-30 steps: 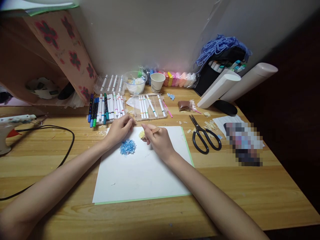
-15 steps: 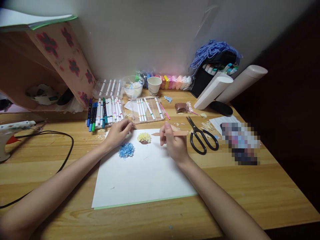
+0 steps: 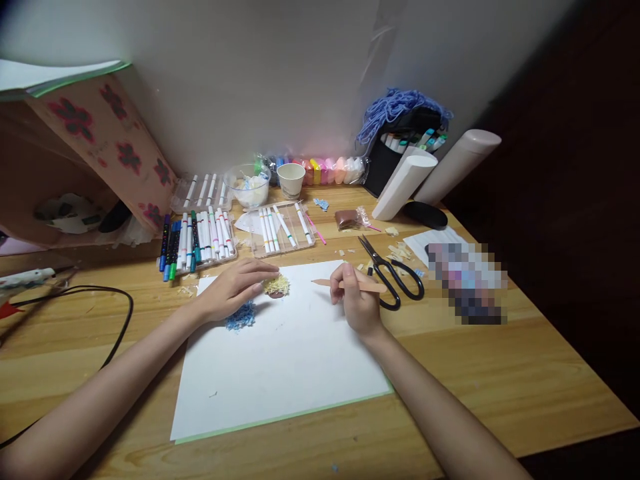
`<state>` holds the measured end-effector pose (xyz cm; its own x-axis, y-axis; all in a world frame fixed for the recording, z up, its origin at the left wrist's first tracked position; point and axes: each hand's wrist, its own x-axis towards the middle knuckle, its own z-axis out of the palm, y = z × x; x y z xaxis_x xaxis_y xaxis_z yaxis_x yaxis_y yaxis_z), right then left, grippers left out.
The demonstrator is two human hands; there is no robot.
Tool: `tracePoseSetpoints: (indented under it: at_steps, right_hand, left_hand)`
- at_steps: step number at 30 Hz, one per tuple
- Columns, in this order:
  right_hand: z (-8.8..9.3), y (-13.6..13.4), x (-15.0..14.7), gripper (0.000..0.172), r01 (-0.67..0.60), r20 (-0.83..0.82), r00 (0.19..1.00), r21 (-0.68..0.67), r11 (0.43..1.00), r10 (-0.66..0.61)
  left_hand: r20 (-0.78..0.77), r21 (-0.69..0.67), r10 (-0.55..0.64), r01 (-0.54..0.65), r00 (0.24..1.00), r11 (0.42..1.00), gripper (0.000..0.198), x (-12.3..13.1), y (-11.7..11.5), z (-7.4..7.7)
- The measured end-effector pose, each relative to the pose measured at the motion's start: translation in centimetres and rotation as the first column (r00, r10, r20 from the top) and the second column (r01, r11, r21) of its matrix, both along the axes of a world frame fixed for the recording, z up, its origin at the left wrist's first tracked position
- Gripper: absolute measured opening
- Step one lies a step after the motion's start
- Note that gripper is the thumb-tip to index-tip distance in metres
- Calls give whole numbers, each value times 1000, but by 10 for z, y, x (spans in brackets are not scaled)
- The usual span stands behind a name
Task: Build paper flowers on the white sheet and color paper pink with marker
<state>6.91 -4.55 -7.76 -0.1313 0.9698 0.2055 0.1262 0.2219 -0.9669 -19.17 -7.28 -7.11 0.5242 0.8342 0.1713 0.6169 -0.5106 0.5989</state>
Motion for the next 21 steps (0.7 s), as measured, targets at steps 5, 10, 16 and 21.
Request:
tracePoseSetpoints:
  at_steps: [5,10,16,21]
  right_hand:
    - [9,8,9,48,128,-72,990,68,989,-123]
    - [25,32,37,33,355,-263,911,105,929,-318]
    - [32,55,72,27,505,-366,809,31,863,-460]
    - [35,61,86,25,590,-450,713,-31,807,-538]
  left_hand:
    - [15,-26,45,-45,999,999,38,-2,-1,2]
    - [96,-124,267,-255,959,959,39,4,4,20]
    - [-56,-73,171,-175,984,982,24,68,48,46]
    - [-179,2,19,-19,984,1000,14,154,110,43]
